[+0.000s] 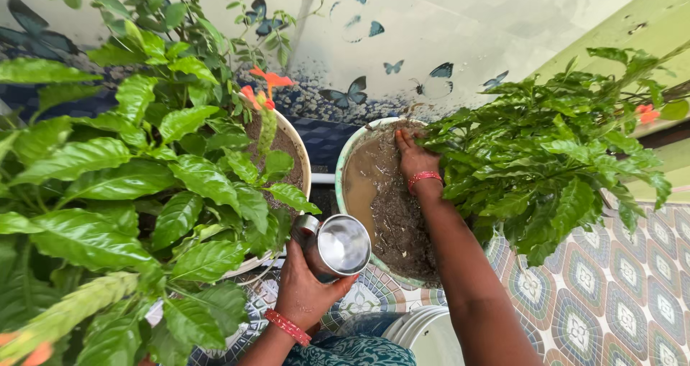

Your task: The person waters plants in pots using a metal cup, mixing the wet soil by hand and pouring water from a bucket into a cup to continue watering.

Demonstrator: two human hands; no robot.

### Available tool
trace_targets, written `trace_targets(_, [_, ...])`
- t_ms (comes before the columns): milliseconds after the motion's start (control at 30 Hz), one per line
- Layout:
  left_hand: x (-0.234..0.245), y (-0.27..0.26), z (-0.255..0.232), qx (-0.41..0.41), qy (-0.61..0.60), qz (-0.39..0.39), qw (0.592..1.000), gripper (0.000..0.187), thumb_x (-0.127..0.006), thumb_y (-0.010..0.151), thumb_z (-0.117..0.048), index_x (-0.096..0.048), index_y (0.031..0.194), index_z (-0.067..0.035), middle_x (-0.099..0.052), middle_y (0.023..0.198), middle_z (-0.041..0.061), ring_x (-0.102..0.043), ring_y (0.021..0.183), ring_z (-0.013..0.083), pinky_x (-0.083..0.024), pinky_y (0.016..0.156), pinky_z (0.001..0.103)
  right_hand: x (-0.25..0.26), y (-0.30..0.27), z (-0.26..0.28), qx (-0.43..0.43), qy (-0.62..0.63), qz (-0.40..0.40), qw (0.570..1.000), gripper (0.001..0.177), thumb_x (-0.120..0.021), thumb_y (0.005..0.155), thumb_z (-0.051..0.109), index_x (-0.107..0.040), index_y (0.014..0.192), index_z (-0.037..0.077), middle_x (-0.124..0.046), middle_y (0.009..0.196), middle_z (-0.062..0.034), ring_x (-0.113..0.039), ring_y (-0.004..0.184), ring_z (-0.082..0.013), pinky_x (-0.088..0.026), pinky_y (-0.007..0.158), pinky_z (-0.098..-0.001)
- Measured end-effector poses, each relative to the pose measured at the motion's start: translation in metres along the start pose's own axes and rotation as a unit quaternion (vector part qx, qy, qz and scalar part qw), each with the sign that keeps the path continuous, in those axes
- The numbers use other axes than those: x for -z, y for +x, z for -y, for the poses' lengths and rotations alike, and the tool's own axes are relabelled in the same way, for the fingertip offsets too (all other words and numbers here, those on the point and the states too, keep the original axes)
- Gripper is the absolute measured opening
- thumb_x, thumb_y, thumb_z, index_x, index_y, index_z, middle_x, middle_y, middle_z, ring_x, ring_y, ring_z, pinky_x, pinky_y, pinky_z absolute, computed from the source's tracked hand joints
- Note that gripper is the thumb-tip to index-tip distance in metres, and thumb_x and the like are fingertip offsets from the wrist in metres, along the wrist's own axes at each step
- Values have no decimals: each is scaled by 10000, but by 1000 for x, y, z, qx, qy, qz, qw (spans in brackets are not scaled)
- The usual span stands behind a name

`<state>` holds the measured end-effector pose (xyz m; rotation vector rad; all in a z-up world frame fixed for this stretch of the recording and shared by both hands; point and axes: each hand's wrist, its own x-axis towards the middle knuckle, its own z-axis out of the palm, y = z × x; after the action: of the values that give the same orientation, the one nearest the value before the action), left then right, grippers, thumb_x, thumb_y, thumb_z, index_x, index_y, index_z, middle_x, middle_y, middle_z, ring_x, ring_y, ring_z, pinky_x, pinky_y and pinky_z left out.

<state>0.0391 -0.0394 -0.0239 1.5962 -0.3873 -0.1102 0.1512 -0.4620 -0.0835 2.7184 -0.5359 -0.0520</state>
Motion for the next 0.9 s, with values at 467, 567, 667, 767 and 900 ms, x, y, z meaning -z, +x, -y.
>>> trace_targets(467, [16, 9, 12, -46, -1, -3, 999, 1077, -976, 613, -388, -413, 1433, 23, -597, 1366, 247, -598, 1284, 376, -488, 1057, 437, 82, -177, 8, 104, 384, -48, 916, 386, -583, 975, 30, -657, 1338, 140, -666, 1375, -121, -625, 1283, -341, -479, 1073, -360])
trace_targets(567, [17, 11, 20, -60, -3, -16, 998, 1142, -972, 593, -392, -379, 1477, 22, -580, 1397, 253, -579, 1305, 391, -469, 1075, 450, 110, -261, 21, 13, 450, -38, 892, 278, -579, 985, 63, -730, 1213, 107, -750, 1158, -105, -728, 1061, -269, -557, 920, -340])
trace_targets(667, [14, 9, 23, -71, 17, -32, 997, 1141, -990, 595, -389, -384, 1477, 7, -551, 1423, 265, -544, 1334, 407, -442, 1094, 472, 102, -306, 51, 4, 494, 120, 861, 321, -550, 989, 83, -696, 1274, 108, -771, 1104, -100, -744, 974, -215, -582, 865, -331])
trace_targets(767, [13, 10, 24, -66, -4, -24, 998, 1158, -986, 612, -386, -360, 1506, -1, -530, 1459, 255, -526, 1361, 404, -432, 1115, 474, 58, -303, 79, 136, 396, 357, 835, 594, -522, 999, 169, -356, 1568, 137, -782, 1050, -95, -747, 910, -210, -574, 833, -347])
trace_targets(900, [11, 9, 21, -56, -7, -21, 998, 1178, -990, 602, -389, -345, 1509, -6, -519, 1460, 254, -519, 1368, 399, -437, 1118, 465, -15, -277, 132, 28, 321, 447, 835, 921, -572, 984, 281, 70, 1616, 91, -780, 865, -200, -757, 721, -260, -602, 751, -377])
